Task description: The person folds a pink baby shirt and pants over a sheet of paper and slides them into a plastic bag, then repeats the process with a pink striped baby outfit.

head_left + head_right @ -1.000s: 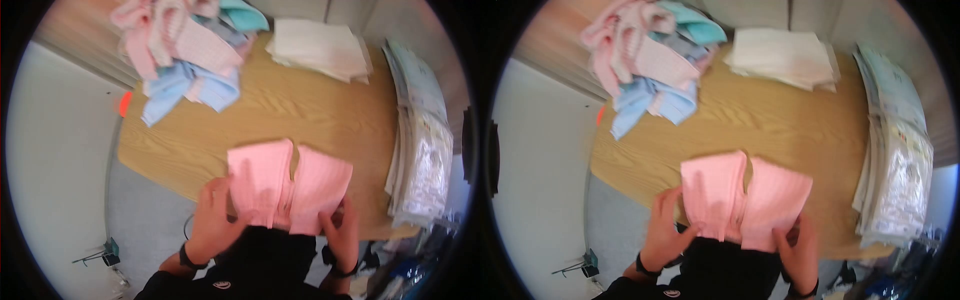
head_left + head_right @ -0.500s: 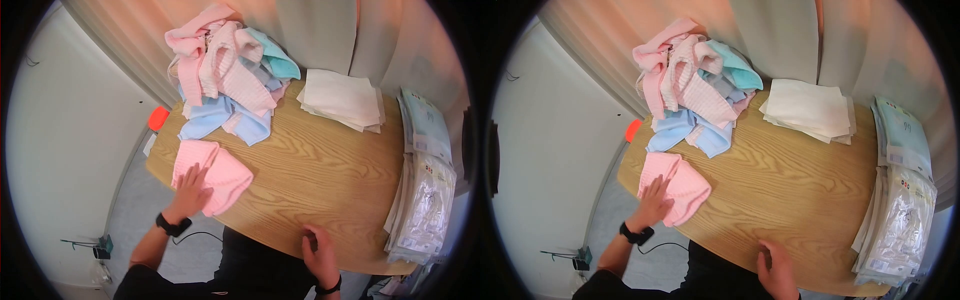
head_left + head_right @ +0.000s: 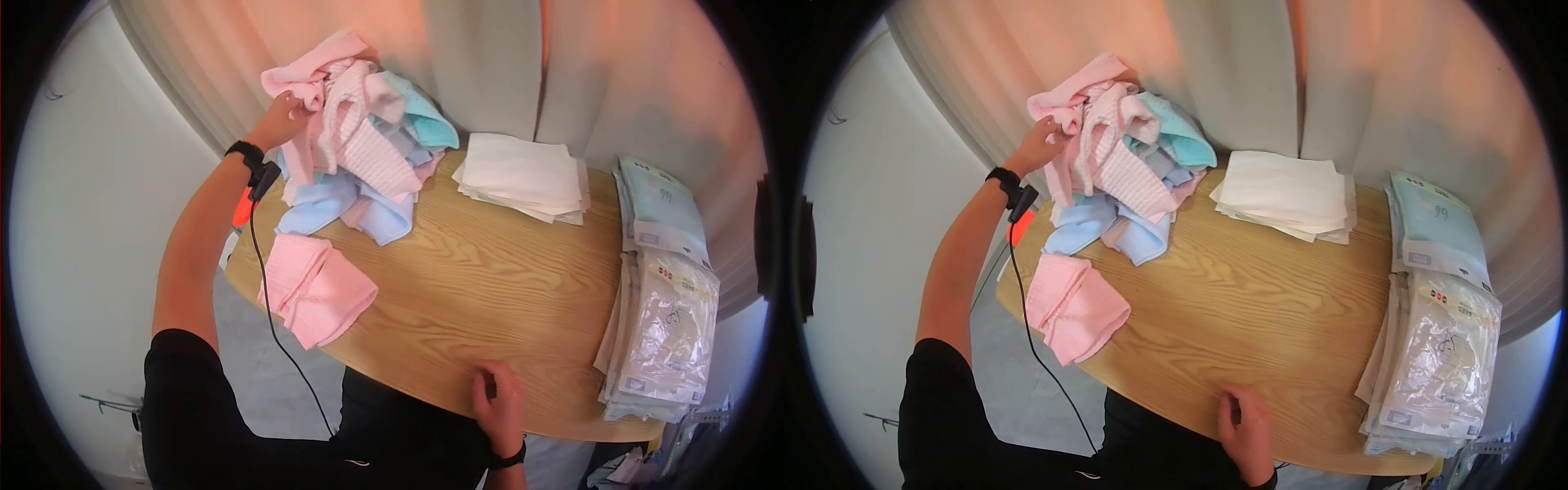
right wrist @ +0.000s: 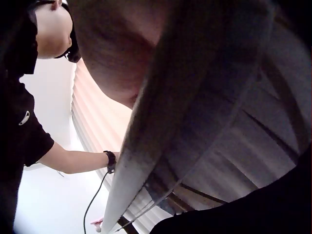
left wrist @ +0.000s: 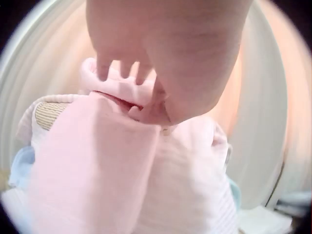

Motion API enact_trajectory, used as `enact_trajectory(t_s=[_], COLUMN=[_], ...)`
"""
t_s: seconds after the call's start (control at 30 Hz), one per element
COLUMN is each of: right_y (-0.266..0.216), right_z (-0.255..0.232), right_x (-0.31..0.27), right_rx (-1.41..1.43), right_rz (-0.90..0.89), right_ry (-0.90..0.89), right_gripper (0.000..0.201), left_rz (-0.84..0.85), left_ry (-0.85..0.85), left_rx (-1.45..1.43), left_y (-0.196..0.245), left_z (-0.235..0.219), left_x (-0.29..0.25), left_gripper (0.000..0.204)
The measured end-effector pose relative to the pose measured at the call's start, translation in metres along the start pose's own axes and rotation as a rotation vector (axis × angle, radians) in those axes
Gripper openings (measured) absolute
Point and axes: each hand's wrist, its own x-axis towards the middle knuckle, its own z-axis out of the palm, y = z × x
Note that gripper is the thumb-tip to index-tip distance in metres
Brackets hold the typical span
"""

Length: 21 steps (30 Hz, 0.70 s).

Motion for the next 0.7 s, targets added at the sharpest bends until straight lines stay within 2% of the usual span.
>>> enact_trajectory(t_s=[0.07, 0.17, 0.27, 0.33, 0.47, 0.57, 0.63, 0.7], right_y=[0.000, -0.003, -0.005, -0.002, 0.005, 0.005, 0.002, -0.007], right_z=[-0.001, 0.000, 0.000, 0.002, 0.004, 0.005, 0.003, 0.004], right_x=[-0.001, 0.002, 0.002, 0.000, -0.001, -0.002, -0.003, -0.004], right_rx=[-0.005, 0.020, 0.046, 0.063, 0.064, 0.102, 0.096, 0.062], right_rz=[-0.007, -0.007, 0.019, 0.025, 0.010, 0.061, 0.052, 0.026], right_ry=[0.008, 0.007, -0.003, -0.001, -0.004, 0.005, 0.024, 0.065], right_gripper=[0.017, 0.017, 0.017, 0.018, 0.018, 0.017, 0.020, 0.029], left_rz=[0.216, 0.256, 0.253, 0.288, 0.319, 0.457, 0.577, 0.606], left_ry=[0.190, 0.144, 0.340, 0.411, 0.584, 0.642, 0.585, 0.482], left_rx=[0.103, 0.395, 0.251, 0.237, 0.112, 0.037, -0.076, -0.384], left_y=[0.000, 0.019, 0.026, 0.034, 0.081, 0.145, 0.171, 0.204], left_z=[0.019, 0.023, 0.007, -0.012, -0.051, -0.080, -0.090, -0.090], left_x=[-0.001, -0.015, -0.023, -0.034, -0.070, -0.115, -0.141, -0.161], left_gripper=[0.047, 0.056, 0.055, 0.052, 0.048, 0.045, 0.050, 0.050])
